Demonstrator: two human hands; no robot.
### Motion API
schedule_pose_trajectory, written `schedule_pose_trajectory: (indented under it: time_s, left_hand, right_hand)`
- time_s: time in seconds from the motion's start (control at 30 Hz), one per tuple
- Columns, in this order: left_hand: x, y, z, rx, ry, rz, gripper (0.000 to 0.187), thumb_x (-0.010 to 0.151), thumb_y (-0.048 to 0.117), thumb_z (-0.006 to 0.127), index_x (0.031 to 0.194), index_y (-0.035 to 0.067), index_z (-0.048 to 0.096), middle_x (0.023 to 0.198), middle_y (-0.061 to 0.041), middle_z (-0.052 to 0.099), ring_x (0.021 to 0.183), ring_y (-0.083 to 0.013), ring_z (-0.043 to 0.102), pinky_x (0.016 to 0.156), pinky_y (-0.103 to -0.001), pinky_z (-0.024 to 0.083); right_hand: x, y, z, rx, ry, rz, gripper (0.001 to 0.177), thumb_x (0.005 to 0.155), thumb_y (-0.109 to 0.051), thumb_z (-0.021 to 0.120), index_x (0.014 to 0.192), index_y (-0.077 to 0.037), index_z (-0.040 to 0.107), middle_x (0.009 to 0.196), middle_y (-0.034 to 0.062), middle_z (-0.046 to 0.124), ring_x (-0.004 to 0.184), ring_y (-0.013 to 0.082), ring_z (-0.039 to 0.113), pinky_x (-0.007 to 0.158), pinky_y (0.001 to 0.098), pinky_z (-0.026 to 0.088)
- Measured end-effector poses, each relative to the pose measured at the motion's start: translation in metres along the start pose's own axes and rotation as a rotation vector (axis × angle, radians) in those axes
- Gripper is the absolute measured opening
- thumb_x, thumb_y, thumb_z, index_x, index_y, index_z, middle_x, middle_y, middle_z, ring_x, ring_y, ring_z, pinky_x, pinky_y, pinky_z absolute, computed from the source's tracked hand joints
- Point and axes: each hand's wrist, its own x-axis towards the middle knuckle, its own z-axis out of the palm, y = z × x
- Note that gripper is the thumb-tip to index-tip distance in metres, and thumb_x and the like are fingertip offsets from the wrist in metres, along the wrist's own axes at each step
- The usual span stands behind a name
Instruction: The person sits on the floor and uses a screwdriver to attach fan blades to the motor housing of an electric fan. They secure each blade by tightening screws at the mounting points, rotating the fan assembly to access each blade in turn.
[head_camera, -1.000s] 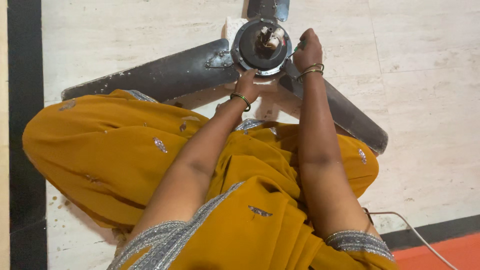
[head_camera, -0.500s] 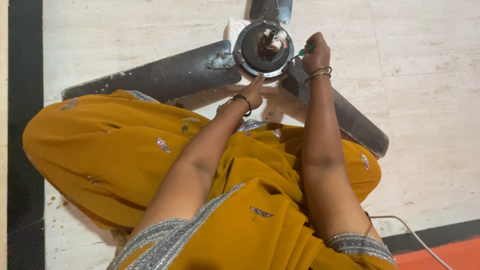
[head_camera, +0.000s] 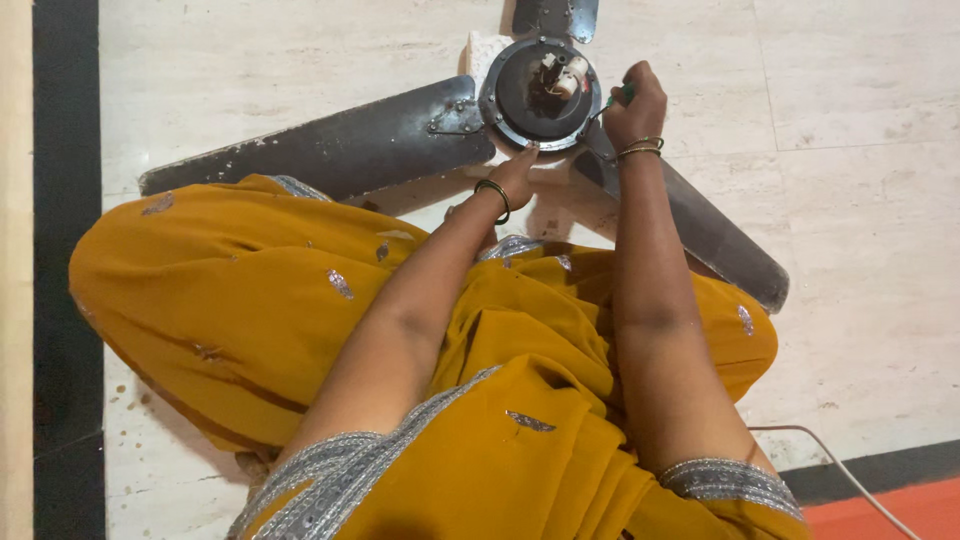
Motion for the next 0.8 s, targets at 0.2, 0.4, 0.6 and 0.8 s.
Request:
schedule_pose_trajectory:
  time_s: [0.2,0.4,0.6,0.8]
  left_hand:
    - [0.002,-0.007,0.005,-0.008,0.021,0.028,0.078,0.083,-0.007,0.049,0.158,0.003,0.029,0.166,-0.018,0.025,0.151,-0.0299,0.030,0.123,-0.036,0.027]
    - [0.009,-0.014,0.009,-0.036,0.046,0.069,0.079,0.081,-0.009,0.050,0.157,0.002,0.029,0.165,-0.020,0.028,0.152,-0.0302,0.031,0.123,-0.036,0.028]
    - [0.006,-0.008,0.005,-0.039,0.001,0.008,0.081,0.081,-0.010,0.047,0.158,0.003,0.028,0.164,-0.020,0.028,0.151,-0.0302,0.031,0.123,-0.036,0.028]
    - [-0.004,-0.002,-0.002,-0.043,0.001,0.021,0.080,0.082,-0.012,0.044,0.159,0.004,0.028,0.166,-0.019,0.027,0.153,-0.0292,0.028,0.125,-0.035,0.026]
  right_hand:
    - [-0.008,0.016,0.009,-0.002,0.086,0.041,0.029,0.083,0.008,0.074,0.098,-0.002,0.051,0.088,0.0213,0.063,0.081,0.0422,0.065,0.071,0.0487,0.051]
    - [0.008,0.047,0.001,0.060,-0.072,-0.023,0.030,0.085,0.010,0.070,0.105,-0.002,0.051,0.093,0.0198,0.068,0.086,0.0406,0.068,0.073,0.0474,0.053]
    - [0.003,0.035,-0.002,0.127,-0.109,0.036,0.025,0.086,0.011,0.063,0.104,-0.005,0.055,0.087,0.0152,0.074,0.085,0.0335,0.076,0.072,0.0419,0.058]
    - [-0.006,0.008,-0.004,0.054,-0.038,-0.042,0.025,0.084,0.010,0.064,0.103,-0.005,0.057,0.086,0.0190,0.072,0.082,0.0371,0.073,0.070,0.0437,0.056]
